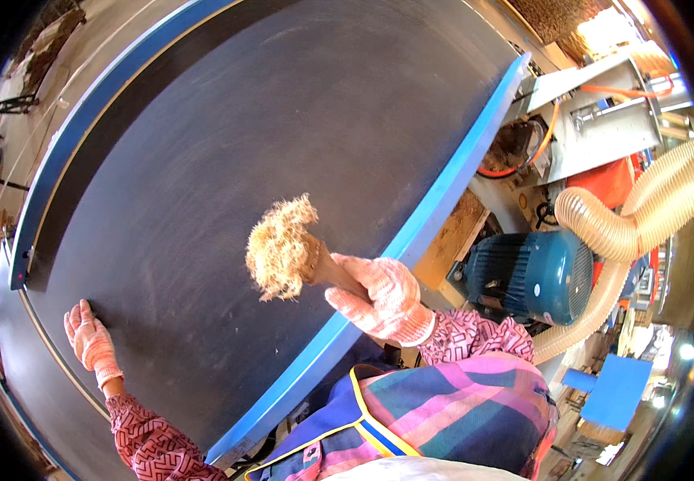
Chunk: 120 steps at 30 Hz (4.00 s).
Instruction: The person cleans a large industrial machine using a brush and a dark liquid. They scrub a green conveyor belt and a large black curved surface, then dip the brush into a container of liquid to apply it to a row of metal rollers on the machine.
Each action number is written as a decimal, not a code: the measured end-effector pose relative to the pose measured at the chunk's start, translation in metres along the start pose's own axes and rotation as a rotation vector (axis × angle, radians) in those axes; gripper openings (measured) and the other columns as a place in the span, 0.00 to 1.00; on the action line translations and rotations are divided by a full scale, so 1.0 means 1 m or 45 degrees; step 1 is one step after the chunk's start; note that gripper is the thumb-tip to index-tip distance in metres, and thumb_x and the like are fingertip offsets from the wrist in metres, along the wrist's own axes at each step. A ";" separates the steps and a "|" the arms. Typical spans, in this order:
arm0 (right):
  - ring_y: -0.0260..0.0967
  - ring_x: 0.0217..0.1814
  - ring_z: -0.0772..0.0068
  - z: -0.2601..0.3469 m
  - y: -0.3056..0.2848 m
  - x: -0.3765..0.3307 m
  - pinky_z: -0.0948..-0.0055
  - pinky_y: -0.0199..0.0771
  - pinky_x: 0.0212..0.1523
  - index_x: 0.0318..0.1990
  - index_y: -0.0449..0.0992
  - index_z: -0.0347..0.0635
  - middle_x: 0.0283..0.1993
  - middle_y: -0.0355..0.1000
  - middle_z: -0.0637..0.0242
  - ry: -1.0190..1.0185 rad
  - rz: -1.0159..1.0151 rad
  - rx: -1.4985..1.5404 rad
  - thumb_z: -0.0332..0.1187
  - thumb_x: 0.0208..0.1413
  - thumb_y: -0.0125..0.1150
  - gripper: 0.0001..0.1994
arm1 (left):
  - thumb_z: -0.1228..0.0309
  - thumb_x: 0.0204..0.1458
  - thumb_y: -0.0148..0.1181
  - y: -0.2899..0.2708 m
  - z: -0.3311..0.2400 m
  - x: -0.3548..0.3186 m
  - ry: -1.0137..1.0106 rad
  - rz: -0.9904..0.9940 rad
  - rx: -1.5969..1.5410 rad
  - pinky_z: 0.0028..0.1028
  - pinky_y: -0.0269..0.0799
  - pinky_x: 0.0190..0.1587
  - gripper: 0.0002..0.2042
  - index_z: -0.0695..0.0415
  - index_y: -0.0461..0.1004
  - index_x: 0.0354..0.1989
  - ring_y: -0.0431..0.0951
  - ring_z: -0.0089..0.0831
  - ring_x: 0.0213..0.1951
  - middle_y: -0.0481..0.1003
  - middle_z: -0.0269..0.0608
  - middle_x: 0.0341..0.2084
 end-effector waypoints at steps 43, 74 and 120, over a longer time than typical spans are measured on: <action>0.75 0.58 0.53 -0.426 -0.267 0.266 0.57 0.74 0.58 0.50 0.80 0.45 0.51 0.79 0.55 0.847 0.220 -1.227 0.40 0.66 0.41 0.19 | 0.50 0.54 0.59 -0.163 -0.454 -0.070 1.092 -0.060 -0.601 0.52 0.61 0.66 0.35 0.52 0.61 0.68 0.54 0.59 0.70 0.58 0.50 0.68; 0.74 0.53 0.47 -0.505 -0.331 0.319 0.54 0.75 0.55 0.63 0.71 0.59 0.49 0.76 0.52 0.721 0.310 -1.378 0.46 0.66 0.45 0.21 | 0.38 0.64 0.32 -0.147 -0.447 -0.071 1.175 -0.062 -0.484 0.54 0.51 0.71 0.38 0.50 0.48 0.76 0.48 0.57 0.74 0.49 0.46 0.75; 0.73 0.55 0.48 -0.482 -0.307 0.301 0.52 0.74 0.55 0.66 0.66 0.80 0.50 0.75 0.53 0.591 0.386 -1.364 0.46 0.66 0.43 0.22 | 0.38 0.65 0.32 -0.148 -0.439 -0.072 1.068 -0.084 -0.544 0.52 0.51 0.71 0.38 0.51 0.49 0.76 0.49 0.56 0.74 0.51 0.45 0.74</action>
Point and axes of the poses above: each hand's wrist, its own x-axis towards the middle knuckle, its own y-axis out of the palm, z = x × y, the point moved 9 cm from there along x, towards the middle knuckle
